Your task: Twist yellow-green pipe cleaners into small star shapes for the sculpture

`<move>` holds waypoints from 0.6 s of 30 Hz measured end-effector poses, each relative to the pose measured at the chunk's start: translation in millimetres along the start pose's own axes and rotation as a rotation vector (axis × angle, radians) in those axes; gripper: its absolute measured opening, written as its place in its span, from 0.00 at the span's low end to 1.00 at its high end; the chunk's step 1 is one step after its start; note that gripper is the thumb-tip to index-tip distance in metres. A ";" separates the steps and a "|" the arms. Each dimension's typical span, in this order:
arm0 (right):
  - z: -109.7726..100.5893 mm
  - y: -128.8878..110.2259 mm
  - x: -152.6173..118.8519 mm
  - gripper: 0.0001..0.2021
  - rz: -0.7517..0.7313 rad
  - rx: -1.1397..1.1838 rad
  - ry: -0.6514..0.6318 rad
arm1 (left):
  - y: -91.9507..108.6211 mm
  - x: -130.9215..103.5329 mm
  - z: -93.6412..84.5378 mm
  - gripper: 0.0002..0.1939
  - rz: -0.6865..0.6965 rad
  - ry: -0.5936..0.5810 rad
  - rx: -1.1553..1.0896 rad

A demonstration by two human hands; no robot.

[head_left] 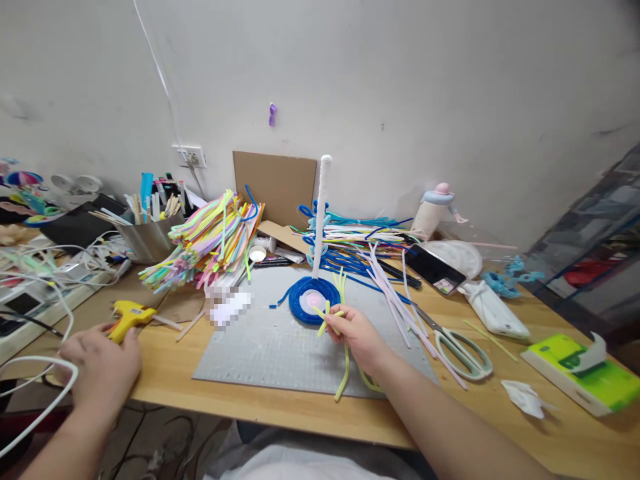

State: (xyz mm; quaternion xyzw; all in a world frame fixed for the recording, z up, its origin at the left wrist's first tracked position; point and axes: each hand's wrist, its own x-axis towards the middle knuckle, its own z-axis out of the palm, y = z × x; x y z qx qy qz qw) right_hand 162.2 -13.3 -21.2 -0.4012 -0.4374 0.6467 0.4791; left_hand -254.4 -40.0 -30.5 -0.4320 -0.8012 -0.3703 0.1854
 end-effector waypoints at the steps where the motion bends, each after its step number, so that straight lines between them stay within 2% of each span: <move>1: 0.1 -0.4 -0.4 0.13 -0.001 -0.001 -0.004 | 13.6 -13.2 -3.6 0.11 0.038 0.090 -0.017; 3: 0.8 -1.8 -1.8 0.13 -0.004 -0.006 -0.012 | 49.7 -46.2 -14.5 0.09 0.247 0.156 -0.168; 4: 1.5 -2.8 -2.9 0.13 -0.008 -0.011 -0.016 | 71.6 -63.2 -20.7 0.10 0.334 0.103 -0.278; 5: 2.2 -3.8 -4.0 0.13 -0.013 -0.019 -0.022 | 95.3 -78.8 -26.1 0.10 0.409 -0.008 -0.408; 7: 3.7 -5.6 -6.1 0.13 -0.024 -0.034 -0.033 | 144.7 -101.8 -31.9 0.11 0.435 -0.363 -0.635; 9: 4.4 -6.6 -6.9 0.13 -0.043 -0.049 -0.044 | 190.9 -112.1 -27.7 0.15 0.327 -0.747 -0.805; 10: 4.2 -6.8 -6.6 0.13 -0.056 -0.054 -0.048 | 210.9 -113.4 -22.0 0.15 0.234 -0.893 -0.898; 13: 0.5 -7.3 -2.9 0.14 -0.077 -0.020 -0.054 | 252.7 -109.5 3.0 0.14 0.042 -1.240 -1.135; 15: -3.5 -8.4 0.6 0.15 -0.045 0.062 -0.037 | 265.4 -106.2 19.2 0.15 -0.091 -1.340 -1.199; 18: -9.1 -10.3 5.2 0.15 0.012 0.114 0.016 | 268.6 -104.3 34.6 0.16 -0.198 -1.363 -1.202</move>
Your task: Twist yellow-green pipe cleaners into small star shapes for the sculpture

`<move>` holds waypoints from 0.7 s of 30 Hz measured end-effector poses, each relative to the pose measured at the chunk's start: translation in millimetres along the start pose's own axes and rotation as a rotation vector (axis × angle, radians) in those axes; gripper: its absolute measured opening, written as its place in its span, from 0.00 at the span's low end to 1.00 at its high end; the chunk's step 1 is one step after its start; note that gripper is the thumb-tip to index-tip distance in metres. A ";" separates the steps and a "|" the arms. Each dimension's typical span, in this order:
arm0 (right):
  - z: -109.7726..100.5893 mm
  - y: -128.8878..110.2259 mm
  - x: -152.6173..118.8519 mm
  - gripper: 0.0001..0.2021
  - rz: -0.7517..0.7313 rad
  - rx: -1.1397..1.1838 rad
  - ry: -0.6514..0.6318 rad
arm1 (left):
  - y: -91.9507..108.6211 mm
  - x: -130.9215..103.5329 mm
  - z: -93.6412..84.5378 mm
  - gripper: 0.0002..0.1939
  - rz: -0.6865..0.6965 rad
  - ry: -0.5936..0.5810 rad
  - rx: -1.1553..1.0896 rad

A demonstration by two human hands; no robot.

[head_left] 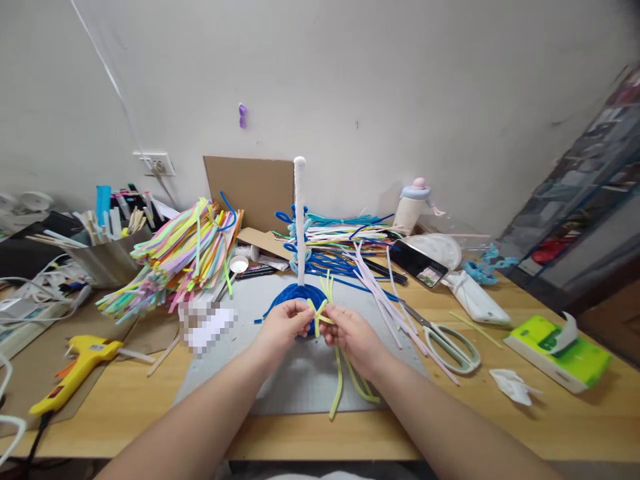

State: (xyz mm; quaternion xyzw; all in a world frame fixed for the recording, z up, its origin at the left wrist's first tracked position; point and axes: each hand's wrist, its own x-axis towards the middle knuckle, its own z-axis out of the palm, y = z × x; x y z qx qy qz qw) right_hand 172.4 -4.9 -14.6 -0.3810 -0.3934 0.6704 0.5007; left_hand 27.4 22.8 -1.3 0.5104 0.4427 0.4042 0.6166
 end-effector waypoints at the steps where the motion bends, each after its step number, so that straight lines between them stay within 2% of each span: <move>1: -1.1 -0.3 1.2 0.15 0.002 -0.029 0.004 | -2.1 1.5 -1.4 0.16 -0.007 -0.005 0.002; 4: -2.1 1.5 3.5 0.13 -0.017 -0.132 -0.027 | -6.9 0.9 -4.4 0.16 -0.006 -0.065 -0.011; 7: -1.1 4.5 4.5 0.12 -0.013 -0.109 0.004 | -7.4 -1.6 -4.9 0.16 0.005 -0.112 -0.081; 9: -0.7 5.9 4.7 0.11 0.013 -0.073 0.019 | -6.2 -2.5 -5.2 0.16 0.027 -0.106 -0.082; 15: -2.0 7.4 4.8 0.12 0.075 -0.084 -0.045 | -5.3 -0.7 -10.0 0.12 0.111 -0.098 -0.008; 21: 0.3 7.0 3.9 0.10 0.068 0.021 -0.029 | -3.4 -1.2 -11.9 0.10 0.096 -0.128 0.022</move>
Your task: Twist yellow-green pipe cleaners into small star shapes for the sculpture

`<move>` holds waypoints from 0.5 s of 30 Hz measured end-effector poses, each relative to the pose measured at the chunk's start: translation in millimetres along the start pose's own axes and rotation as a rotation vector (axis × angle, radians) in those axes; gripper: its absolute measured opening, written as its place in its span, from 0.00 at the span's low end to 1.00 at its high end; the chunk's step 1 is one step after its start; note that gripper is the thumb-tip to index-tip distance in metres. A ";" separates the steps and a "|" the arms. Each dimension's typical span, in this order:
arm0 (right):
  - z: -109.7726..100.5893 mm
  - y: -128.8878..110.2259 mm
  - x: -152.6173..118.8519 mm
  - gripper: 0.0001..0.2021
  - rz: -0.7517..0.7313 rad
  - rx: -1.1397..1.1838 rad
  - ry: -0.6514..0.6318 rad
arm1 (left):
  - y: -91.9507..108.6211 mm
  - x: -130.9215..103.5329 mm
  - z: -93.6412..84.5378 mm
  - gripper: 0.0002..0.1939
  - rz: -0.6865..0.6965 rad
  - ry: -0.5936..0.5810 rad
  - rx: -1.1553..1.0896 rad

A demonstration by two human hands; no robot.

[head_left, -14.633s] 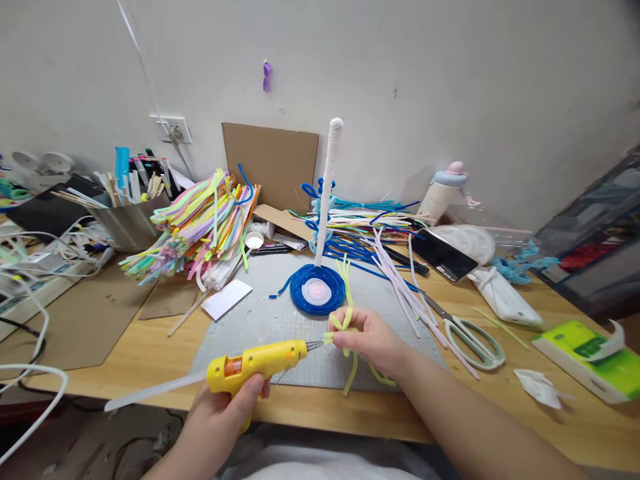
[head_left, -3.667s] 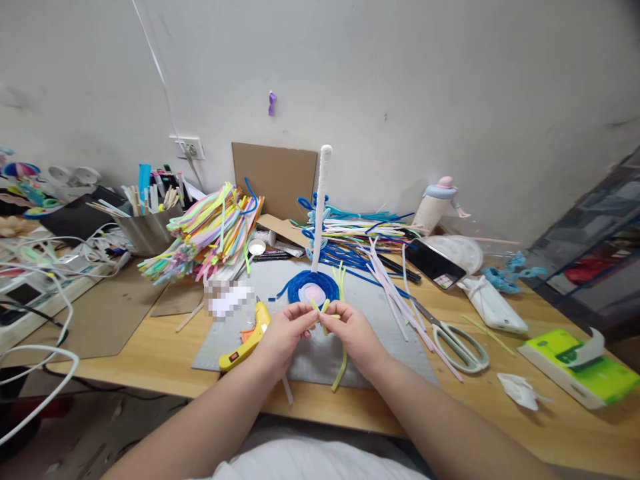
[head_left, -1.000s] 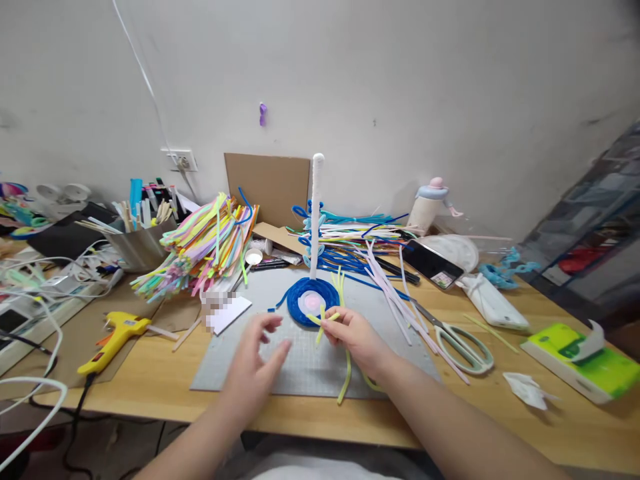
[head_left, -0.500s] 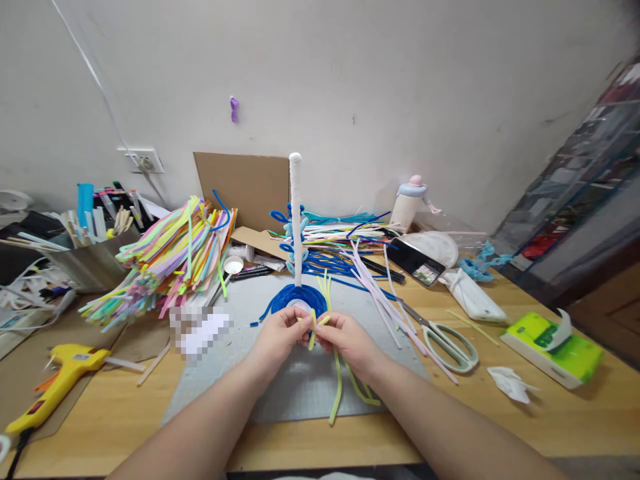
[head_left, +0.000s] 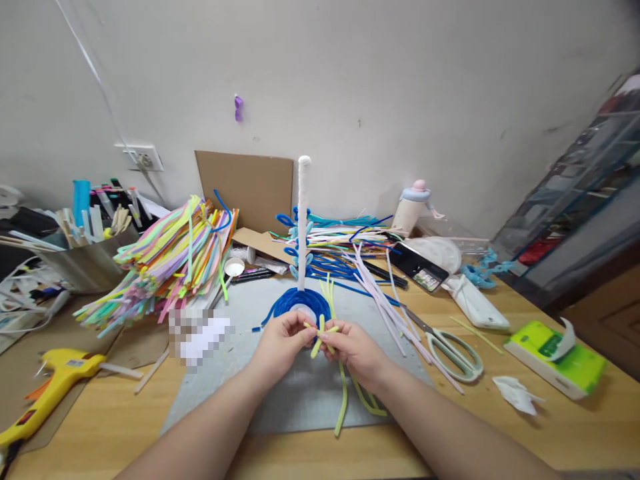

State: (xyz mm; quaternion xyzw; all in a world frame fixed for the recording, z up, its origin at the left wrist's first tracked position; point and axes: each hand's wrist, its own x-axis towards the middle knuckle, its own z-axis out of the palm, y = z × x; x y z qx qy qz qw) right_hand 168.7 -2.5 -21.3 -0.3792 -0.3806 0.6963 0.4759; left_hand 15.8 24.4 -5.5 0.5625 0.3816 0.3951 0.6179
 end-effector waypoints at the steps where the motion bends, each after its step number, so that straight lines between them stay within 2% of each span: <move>1: 0.4 0.3 0.0 0.10 -0.012 0.018 0.010 | 0.0 -0.3 -0.1 0.10 0.007 -0.001 0.003; 9: 2.2 3.5 0.8 0.10 -0.040 0.060 0.116 | -3.9 -2.1 -1.2 0.08 0.044 0.057 0.061; 15: 0.1 4.7 2.1 0.10 -0.025 0.068 0.115 | -6.4 -1.3 -1.6 0.10 0.009 0.048 0.070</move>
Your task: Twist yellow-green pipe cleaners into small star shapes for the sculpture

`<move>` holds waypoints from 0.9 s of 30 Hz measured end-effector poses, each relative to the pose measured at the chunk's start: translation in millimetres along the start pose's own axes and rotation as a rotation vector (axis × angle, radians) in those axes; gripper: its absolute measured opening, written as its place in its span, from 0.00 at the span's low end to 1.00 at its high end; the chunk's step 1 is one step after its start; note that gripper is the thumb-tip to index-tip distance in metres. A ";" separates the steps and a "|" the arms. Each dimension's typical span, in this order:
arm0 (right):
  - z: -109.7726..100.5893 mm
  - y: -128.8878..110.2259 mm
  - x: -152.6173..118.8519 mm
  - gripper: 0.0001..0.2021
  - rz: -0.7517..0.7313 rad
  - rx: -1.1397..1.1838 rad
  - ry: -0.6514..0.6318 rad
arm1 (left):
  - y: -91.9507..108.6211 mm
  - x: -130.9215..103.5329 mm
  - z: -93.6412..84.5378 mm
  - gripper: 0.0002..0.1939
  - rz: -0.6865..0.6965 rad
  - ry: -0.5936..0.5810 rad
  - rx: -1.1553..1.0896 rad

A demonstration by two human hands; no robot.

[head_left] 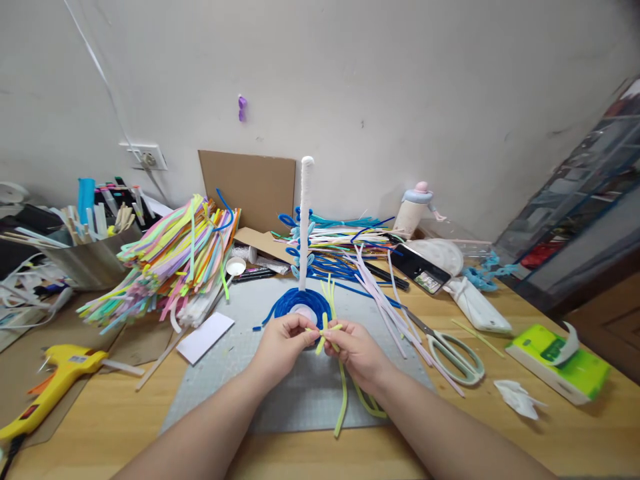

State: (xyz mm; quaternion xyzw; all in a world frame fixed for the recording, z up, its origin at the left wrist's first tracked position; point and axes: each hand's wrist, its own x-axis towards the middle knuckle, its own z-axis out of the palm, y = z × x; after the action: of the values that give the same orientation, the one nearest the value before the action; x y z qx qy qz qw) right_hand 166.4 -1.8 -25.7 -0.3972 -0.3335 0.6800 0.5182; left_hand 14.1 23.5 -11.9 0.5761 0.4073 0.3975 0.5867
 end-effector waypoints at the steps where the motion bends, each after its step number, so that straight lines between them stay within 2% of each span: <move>1: -0.3 -0.3 0.1 0.11 0.006 -0.008 -0.013 | -0.2 0.6 -0.1 0.10 -0.002 0.001 -0.012; 5: -0.2 -4.3 -0.4 0.13 0.034 -0.033 -0.076 | 2.4 3.8 -1.9 0.13 -0.021 0.051 -0.093; 8: -0.7 -7.1 0.3 0.13 0.006 -0.065 -0.064 | 6.1 5.9 -3.9 0.15 -0.042 0.081 -0.141; 12: -2.7 -6.6 2.7 0.11 -0.074 -0.146 -0.011 | 6.6 5.4 -4.3 0.16 -0.110 0.010 -0.284; 17: -0.7 -5.0 1.8 0.12 -0.078 -0.170 -0.011 | -0.4 2.9 -1.2 0.16 -0.196 -0.098 -0.395; 21: 1.4 -4.8 0.2 0.14 -0.024 -0.141 -0.025 | -2.2 3.9 -0.7 0.16 -0.199 -0.013 -0.403; 23: 1.0 -3.7 0.8 0.15 -0.060 -0.192 -0.020 | -0.6 4.1 -1.1 0.16 -0.198 0.029 -0.393; 27: -1.5 0.6 4.1 0.14 -0.162 -0.322 0.014 | 1.3 2.2 -2.0 0.14 -0.218 -0.021 -0.417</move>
State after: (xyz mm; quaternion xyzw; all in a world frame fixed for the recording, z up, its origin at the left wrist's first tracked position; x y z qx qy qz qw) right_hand 166.8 2.1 -27.7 -0.4515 -0.4655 0.5710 0.5034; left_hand 13.1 26.3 -10.6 0.3992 0.3697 0.4014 0.7368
